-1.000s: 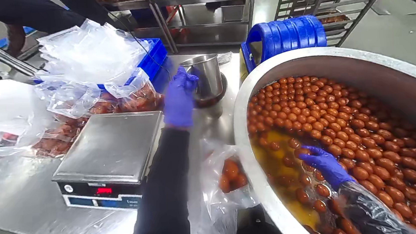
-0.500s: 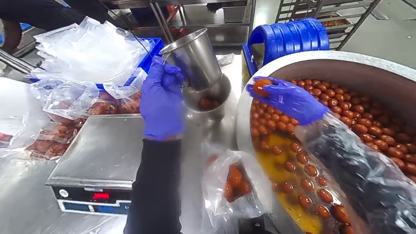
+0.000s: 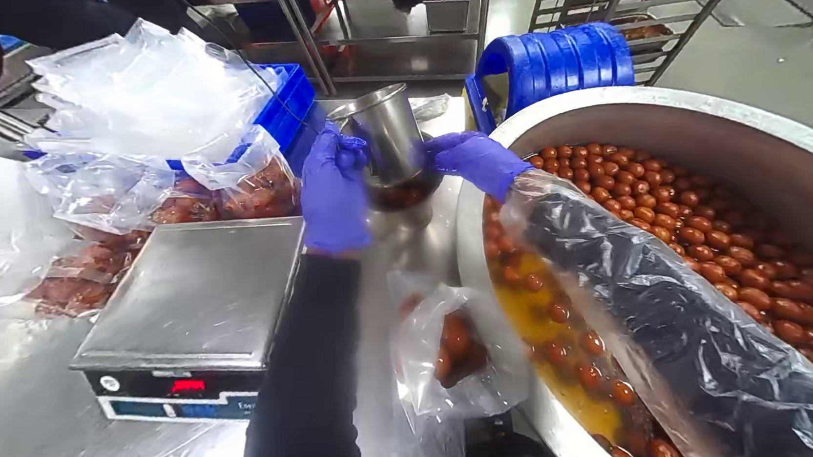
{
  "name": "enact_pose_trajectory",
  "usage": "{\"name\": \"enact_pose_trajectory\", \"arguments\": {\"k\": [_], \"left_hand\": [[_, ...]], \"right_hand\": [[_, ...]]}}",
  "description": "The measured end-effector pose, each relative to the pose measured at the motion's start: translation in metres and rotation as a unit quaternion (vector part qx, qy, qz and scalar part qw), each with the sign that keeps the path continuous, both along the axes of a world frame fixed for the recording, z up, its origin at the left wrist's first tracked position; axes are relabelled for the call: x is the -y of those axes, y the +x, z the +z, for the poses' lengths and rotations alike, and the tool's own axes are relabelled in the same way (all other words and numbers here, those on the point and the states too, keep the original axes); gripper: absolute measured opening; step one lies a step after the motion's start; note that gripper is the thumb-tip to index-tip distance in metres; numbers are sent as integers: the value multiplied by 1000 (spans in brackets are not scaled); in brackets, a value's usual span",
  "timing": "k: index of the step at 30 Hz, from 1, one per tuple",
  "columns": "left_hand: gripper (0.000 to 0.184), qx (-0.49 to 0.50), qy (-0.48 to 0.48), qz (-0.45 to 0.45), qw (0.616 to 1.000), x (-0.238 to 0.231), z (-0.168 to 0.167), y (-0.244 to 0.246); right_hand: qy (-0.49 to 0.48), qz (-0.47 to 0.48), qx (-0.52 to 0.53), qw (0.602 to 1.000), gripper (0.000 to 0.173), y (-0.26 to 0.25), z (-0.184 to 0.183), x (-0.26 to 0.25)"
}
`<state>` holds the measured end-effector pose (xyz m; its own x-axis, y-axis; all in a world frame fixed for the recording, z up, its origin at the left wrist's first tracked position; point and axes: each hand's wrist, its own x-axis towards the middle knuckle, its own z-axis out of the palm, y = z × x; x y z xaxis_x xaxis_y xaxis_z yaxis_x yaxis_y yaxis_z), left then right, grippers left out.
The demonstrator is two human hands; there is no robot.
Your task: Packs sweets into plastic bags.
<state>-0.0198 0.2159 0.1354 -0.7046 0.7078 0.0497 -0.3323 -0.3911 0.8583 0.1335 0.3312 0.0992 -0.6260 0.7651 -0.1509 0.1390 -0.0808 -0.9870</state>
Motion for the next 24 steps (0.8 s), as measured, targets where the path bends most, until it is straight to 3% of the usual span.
{"name": "enact_pose_trajectory", "arguments": {"k": [4, 6, 9, 12, 15, 17, 21, 22, 24], "left_hand": [[33, 8, -31, -2, 999, -8, -22, 7], [29, 4, -38, -9, 999, -8, -36, 9], [28, 16, -69, 6, 997, -17, -53, 9], [24, -30, -99, -9, 995, -17, -65, 10], [23, -51, -136, -33, 989, -21, -71, 4], [23, -113, -171, -88, 975, -18, -72, 1], [24, -283, -221, -146, 922, -11, -73, -2], [24, -342, -239, -140, 898, -9, -71, -3], [35, -486, -302, -117, 812, -4, -66, 0]], "right_hand": [[-118, 68, -256, 957, 30, 86, -33, -11], [-131, 71, -310, 939, 35, 137, -46, 0], [-172, -126, -166, 963, 27, 194, -8, 60], [-160, -247, 8, 956, 18, 229, -9, 94], [-126, -206, 96, 966, 18, 289, -88, 102], [-95, -172, 196, 961, 21, 312, -114, 115], [-30, -102, 368, 924, 25, 323, -115, 128], [-14, -106, 363, 926, 23, 320, -110, 129], [14, -114, 337, 934, 22, 316, -106, 129]]}}
